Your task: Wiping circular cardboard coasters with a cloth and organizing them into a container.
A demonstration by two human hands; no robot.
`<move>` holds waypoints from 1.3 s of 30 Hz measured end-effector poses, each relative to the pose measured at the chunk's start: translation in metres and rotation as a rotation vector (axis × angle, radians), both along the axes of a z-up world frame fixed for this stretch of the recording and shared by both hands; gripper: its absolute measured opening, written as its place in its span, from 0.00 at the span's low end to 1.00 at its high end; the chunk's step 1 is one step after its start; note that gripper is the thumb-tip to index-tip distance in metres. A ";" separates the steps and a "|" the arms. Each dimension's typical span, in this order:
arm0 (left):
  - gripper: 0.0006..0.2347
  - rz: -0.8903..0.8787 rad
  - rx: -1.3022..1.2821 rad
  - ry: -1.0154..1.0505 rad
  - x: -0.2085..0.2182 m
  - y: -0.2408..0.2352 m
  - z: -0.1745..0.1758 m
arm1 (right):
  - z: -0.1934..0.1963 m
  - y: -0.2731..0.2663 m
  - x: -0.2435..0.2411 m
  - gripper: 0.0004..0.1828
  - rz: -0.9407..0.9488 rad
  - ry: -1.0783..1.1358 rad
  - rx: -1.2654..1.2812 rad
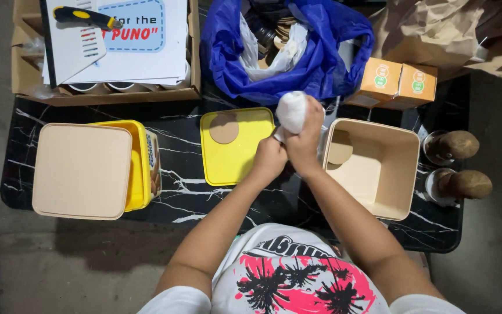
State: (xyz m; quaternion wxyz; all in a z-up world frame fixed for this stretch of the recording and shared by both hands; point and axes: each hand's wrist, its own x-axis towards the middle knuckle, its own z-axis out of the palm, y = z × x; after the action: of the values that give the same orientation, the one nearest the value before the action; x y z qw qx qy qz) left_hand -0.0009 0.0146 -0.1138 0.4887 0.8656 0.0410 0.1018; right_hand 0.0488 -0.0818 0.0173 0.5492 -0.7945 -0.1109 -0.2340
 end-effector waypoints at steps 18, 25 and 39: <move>0.12 -0.152 -0.385 0.033 0.016 -0.004 0.018 | -0.027 -0.009 0.019 0.23 0.392 0.632 0.521; 0.24 -0.023 -1.021 0.526 0.008 -0.012 0.018 | -0.023 -0.015 0.025 0.12 0.235 0.433 0.288; 0.38 -0.145 -0.342 0.151 -0.018 -0.026 0.048 | -0.060 -0.017 0.017 0.12 0.181 0.659 0.533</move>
State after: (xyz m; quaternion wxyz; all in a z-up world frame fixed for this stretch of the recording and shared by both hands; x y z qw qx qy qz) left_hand -0.0185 -0.0109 -0.0658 0.6302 0.7757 0.0319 -0.0076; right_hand 0.0654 -0.0992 -0.0429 0.7596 -0.6443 0.0652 0.0608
